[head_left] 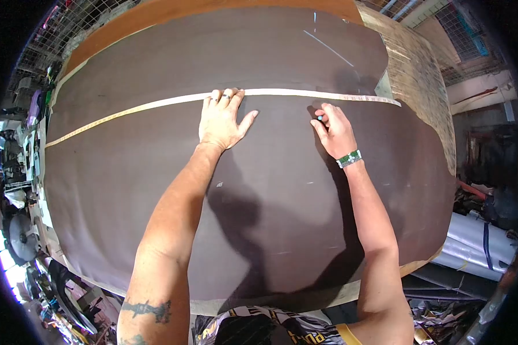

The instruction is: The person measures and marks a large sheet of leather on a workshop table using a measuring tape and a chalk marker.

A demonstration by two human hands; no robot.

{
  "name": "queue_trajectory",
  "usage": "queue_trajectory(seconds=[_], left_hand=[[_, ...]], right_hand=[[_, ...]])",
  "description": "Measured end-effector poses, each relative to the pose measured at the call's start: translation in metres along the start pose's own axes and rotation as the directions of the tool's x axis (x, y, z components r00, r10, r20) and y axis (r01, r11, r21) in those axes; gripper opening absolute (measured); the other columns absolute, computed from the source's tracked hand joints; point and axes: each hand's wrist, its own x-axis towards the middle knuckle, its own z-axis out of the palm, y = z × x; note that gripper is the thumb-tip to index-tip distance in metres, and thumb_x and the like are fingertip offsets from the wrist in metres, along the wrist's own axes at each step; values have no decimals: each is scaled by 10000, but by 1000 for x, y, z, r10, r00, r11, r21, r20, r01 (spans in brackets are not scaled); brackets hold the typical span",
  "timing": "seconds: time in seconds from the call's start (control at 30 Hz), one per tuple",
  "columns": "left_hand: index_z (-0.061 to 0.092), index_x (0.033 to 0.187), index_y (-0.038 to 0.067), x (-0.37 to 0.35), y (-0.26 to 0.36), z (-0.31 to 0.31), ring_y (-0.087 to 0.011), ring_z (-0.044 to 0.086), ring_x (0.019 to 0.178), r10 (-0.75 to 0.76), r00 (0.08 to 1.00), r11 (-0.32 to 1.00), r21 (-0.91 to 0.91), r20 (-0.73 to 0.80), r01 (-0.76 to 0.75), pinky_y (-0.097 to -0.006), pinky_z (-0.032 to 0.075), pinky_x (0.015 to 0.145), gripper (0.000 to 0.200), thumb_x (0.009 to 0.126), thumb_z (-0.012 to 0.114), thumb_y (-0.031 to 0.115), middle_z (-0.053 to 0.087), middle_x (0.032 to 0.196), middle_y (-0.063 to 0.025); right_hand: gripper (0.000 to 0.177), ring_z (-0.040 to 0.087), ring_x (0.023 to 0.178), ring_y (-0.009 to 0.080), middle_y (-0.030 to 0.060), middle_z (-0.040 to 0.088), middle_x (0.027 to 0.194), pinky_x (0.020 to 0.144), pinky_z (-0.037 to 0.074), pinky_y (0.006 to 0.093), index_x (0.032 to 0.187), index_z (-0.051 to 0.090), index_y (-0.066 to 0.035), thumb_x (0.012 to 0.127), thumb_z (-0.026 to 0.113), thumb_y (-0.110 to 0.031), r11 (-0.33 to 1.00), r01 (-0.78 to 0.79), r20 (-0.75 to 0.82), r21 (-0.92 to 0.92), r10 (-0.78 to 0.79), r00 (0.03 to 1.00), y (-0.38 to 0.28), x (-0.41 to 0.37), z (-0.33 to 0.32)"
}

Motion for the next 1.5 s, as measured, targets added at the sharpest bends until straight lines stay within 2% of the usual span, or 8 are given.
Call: queue_trajectory(seconds=[0.43,0.5,0.57,0.7,1.13,1.27,1.33,1.5], left_hand=[[559,1315,69,3,4,-9,-273,478,1195,-33,993,999,27,117,30,-415,347,1056,640,897,532,553,557,1290,-94],[633,1175,51,5,9,-7,-309,531,1205,-10,998,996,-92,56,15,-462,372,1035,589,880,545,553,606,1227,-151],[646,1109,52,14,18,-58,-341,545,1163,-123,924,982,-87,361,165,-468,402,1012,557,840,595,536,623,1165,-181],[550,1274,5,-10,-2,-15,-322,452,1224,-30,999,997,-70,24,32,-452,325,1073,666,857,570,524,541,1257,-146],[514,1311,8,-10,2,7,-305,404,1307,53,998,999,4,37,-53,-423,310,1089,605,916,538,466,511,1340,-129],[441,1384,22,-12,17,-11,-338,339,1379,-34,980,999,-13,194,37,-456,277,1131,608,918,570,389,420,1446,-163],[388,1423,33,-31,28,-40,-348,308,1395,-34,999,998,-48,19,35,-466,257,1148,636,920,578,373,356,1479,-181],[315,1466,45,-154,57,-84,-400,257,1420,-52,998,960,-278,-28,43,-498,242,1167,674,912,601,303,263,1526,-235]], right_hand=[[290,620,901,300,146,643,993,801,523,400,1109,543,11,841,641,-42,994,-45,-67,98,52,996,16,-15,5],[343,632,1015,330,153,658,1123,917,490,404,1204,585,-25,908,596,-199,956,-97,55,-276,117,992,-4,-12,-14],[368,628,1083,252,150,653,1196,941,489,373,1257,556,3,942,575,-186,924,-381,101,33,376,921,-22,-6,-7],[472,630,964,216,146,648,1032,862,507,358,1328,435,89,968,592,-172,900,-162,-58,404,202,978,41,-30,18],[269,600,804,137,60,628,917,719,505,261,1106,522,20,906,650,-106,830,-361,77,426,364,928,-87,-163,-45],[205,559,799,134,38,589,886,710,479,272,1079,538,-1,898,623,-45,719,-364,57,592,413,909,-128,-208,-56],[182,460,732,117,7,485,795,648,409,281,1020,535,-37,873,524,68,-45,-450,364,892,662,655,-139,-213,-63],[453,563,726,138,95,619,938,639,505,265,1211,481,-40,805,554,145,469,-439,173,766,507,844,-167,-263,-57]])
